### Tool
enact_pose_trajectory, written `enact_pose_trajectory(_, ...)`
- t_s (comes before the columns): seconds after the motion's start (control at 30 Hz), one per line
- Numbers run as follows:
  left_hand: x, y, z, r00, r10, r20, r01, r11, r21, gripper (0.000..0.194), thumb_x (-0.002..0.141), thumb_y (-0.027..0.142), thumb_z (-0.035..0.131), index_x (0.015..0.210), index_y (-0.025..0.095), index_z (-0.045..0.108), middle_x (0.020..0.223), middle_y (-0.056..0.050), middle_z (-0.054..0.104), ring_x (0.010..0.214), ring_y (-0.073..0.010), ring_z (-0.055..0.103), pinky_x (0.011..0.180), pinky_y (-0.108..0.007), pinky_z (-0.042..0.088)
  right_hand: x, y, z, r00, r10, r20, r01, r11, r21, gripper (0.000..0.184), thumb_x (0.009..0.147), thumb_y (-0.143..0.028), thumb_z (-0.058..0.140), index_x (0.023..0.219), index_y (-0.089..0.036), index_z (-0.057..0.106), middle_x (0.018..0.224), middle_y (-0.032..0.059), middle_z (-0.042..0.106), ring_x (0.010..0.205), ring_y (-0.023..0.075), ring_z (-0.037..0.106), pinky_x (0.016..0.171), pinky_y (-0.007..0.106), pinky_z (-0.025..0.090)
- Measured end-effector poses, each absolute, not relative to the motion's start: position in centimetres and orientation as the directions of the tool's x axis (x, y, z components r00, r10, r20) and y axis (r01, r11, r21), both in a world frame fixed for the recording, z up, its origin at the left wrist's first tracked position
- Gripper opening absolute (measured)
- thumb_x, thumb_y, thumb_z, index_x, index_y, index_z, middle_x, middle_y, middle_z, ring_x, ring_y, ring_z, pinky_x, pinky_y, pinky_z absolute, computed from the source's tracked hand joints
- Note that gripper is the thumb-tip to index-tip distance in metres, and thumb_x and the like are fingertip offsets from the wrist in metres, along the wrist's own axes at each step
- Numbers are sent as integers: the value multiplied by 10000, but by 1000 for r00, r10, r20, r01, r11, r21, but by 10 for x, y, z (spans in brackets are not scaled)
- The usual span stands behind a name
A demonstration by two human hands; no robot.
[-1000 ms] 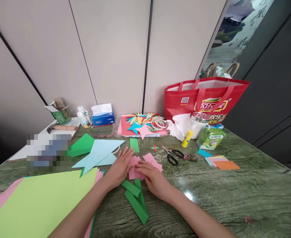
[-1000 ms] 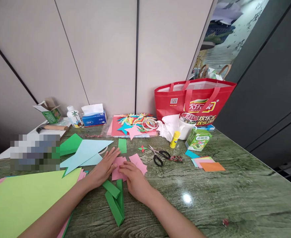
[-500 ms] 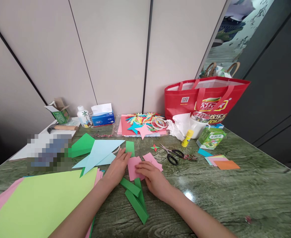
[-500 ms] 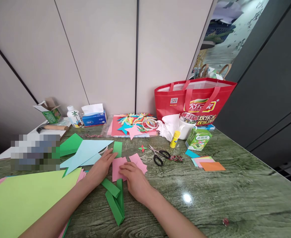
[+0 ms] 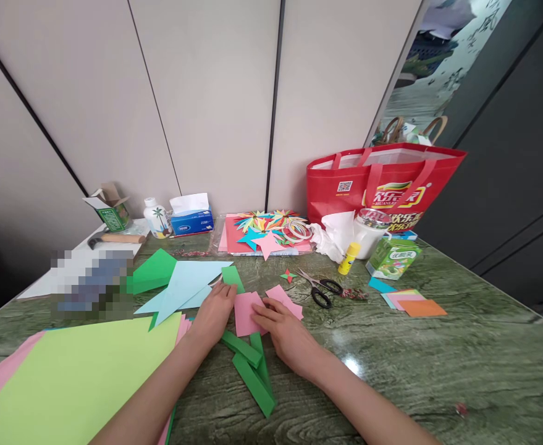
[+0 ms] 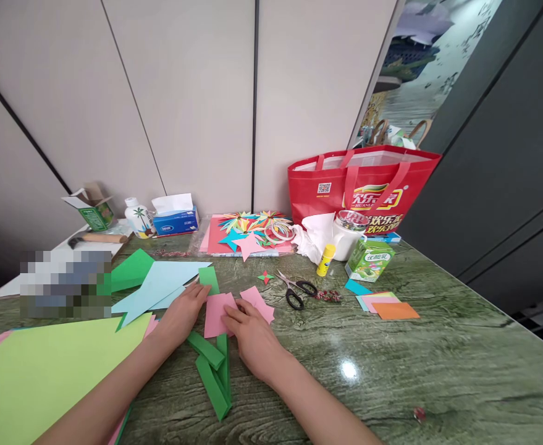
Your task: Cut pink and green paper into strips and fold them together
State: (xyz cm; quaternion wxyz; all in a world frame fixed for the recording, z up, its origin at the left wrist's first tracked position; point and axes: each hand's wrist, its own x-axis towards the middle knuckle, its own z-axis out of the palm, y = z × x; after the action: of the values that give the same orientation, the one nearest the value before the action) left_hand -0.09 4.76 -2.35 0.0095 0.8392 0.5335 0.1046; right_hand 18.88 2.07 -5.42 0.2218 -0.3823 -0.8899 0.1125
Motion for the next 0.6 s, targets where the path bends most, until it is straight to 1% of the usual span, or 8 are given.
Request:
enact_pose_trajectory(0.07,-1,46,-21,399,905,151,901,-417,120,314,733,-4,381,973,157,505,939,-121,619,974,-231,538,852,-383,389,188,21,-55,-599,740,306,646,672,-362,506,707,21,403,1141,-189,557,1226,42,533,1164,234,401,958,401,375)
enact_pose_trajectory(0.17,-1,46,-19,381,916,128,913,-395,104,311,725,-13,385,953,159,509,893,-114,621,926,-230,557,794,-356,413,187,20,-53,-553,780,291,711,624,-322,471,711,14,412,1122,-153,573,1210,79,542,1160,262,409,950,415,380)
enact_pose_trajectory(0.3,-3,46,-20,370,922,110,923,-379,71,369,702,-40,380,992,154,501,913,-119,614,891,-231,573,738,-332,430,187,20,-49,-462,847,263,806,525,-273,460,694,16,433,1124,-81,562,1214,159,521,1159,290,418,958,426,375)
enact_pose_trajectory(0.37,-4,47,-22,368,923,114,925,-376,55,403,701,-42,374,1043,141,482,927,-125,608,879,-240,579,710,-332,437,189,21,-48,-439,857,270,817,506,-276,490,678,29,429,1146,-64,539,1252,175,478,1185,284,392,970,418,367)
enact_pose_trajectory(0.43,-5,48,-25,364,923,123,927,-372,46,439,716,-34,363,1113,136,442,954,-126,600,868,-238,586,693,-328,443,190,22,-48,-473,830,295,785,549,-287,545,672,45,403,1195,-75,494,1304,152,426,1234,262,327,992,410,342)
enact_pose_trajectory(0.5,-6,49,-28,345,927,151,934,-355,45,459,747,-14,350,1170,157,398,979,-115,595,852,-221,595,684,-313,448,191,22,-49,-567,767,302,711,640,-292,609,666,56,374,1244,-124,444,1327,96,411,1269,232,266,1015,415,303)
enact_pose_trajectory(0.57,-7,49,-31,304,928,213,946,-320,43,446,783,21,342,1201,174,371,979,-104,600,823,-208,604,667,-297,452,191,21,-49,-658,703,269,643,711,-285,637,670,47,367,1268,-169,413,1327,53,417,1273,223,257,1027,435,267)
enact_pose_trajectory(0.6,-8,50,-32,284,925,253,952,-304,41,432,799,44,341,1211,171,364,966,-102,607,803,-206,607,650,-291,453,190,20,-49,-679,692,246,634,722,-278,629,681,34,368,1270,-182,410,1327,43,418,1267,225,270,1029,443,256)
